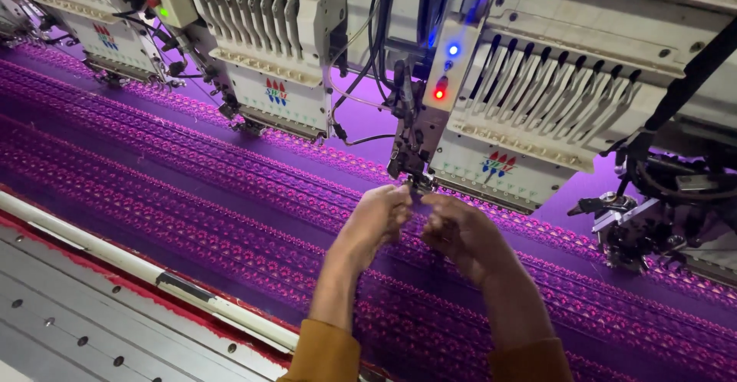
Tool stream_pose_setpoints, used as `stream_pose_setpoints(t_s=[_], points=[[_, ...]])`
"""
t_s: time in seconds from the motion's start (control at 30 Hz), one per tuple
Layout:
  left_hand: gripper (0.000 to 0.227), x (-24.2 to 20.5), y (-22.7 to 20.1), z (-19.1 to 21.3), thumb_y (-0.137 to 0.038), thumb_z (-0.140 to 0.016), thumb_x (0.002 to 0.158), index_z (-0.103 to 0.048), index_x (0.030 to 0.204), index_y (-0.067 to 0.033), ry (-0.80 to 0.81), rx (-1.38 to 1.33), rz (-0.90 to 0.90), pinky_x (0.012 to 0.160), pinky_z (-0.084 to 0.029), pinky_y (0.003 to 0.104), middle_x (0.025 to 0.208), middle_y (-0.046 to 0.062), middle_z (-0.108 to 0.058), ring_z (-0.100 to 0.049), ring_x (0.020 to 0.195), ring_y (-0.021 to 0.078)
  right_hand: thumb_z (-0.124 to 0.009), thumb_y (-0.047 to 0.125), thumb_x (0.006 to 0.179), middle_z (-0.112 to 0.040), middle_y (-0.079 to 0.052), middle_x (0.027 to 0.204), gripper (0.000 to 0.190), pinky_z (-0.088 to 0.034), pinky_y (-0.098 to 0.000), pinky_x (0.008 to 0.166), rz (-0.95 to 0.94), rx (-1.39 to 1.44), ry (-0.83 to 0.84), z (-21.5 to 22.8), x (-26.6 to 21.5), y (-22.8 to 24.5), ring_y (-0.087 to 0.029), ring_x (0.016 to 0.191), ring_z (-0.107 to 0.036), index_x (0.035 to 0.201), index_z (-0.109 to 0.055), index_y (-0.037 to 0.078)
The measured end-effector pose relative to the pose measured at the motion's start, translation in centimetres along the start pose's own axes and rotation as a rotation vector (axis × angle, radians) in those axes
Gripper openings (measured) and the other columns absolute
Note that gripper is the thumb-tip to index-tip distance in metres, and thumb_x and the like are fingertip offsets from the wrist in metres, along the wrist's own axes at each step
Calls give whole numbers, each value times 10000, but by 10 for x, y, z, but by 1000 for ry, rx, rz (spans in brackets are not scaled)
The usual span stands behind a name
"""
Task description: Adjusting and threading needles on a multi-head industrial embroidery machine
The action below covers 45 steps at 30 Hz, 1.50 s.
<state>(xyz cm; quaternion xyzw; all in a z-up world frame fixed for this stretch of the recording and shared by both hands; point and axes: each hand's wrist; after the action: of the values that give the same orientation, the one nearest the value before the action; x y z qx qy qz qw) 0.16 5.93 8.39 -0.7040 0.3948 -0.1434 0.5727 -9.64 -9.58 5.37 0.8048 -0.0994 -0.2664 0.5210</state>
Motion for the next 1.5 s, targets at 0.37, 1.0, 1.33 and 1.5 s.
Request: stream_pose_setpoints(t_s=[0.37, 1.0, 1.33, 1.5], points=[[316, -26, -7, -1, -79, -615, 826, -715, 1075, 86, 105, 62, -211, 557, -431, 272, 688, 120, -595, -507, 561, 158, -567, 144, 936, -788, -205, 933, 346, -562, -499, 985, 65, -1020, 485, -55, -92, 76, -344, 928, -760, 1178, -785, 26], [143, -19, -3, 20, -100, -592, 908, -640, 983, 11, 630, -257, -152, 599, -421, 240, 750, 46, -564, -527, 692, 113, -564, 250, 927, -465, 53, 704, 231, -535, -322, 701, -133, 375, -35, -17, -24, 41, -134, 697, -556, 1058, -601, 63], [134, -22, -14, 21, -82, -621, 924, -650, 1008, 19, 439, -219, -189, 646, -377, 244, 753, 54, -533, -475, 716, 134, -464, 167, 963, -423, 53, 685, 511, -529, -309, 634, 143, 124, -70, -36, -34, 49, -96, 611, -524, 1428, -503, -41], [141, -28, -7, 18, -80, -624, 925, -664, 1013, 23, 388, -139, -187, 659, -397, 255, 747, 55, -539, -493, 721, 139, -544, 219, 1013, -392, 75, 598, 271, -410, -262, 565, 258, -56, -229, -40, -29, 33, -102, 506, -425, 1176, -660, 37]])
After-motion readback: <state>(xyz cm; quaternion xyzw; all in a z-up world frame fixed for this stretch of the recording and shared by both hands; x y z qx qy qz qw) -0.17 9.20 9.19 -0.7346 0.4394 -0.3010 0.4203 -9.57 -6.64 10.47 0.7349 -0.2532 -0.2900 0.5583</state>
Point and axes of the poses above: each hand's wrist, its own x-axis towards the middle knuckle, its own z-axis out of the back of the hand, y = z × x
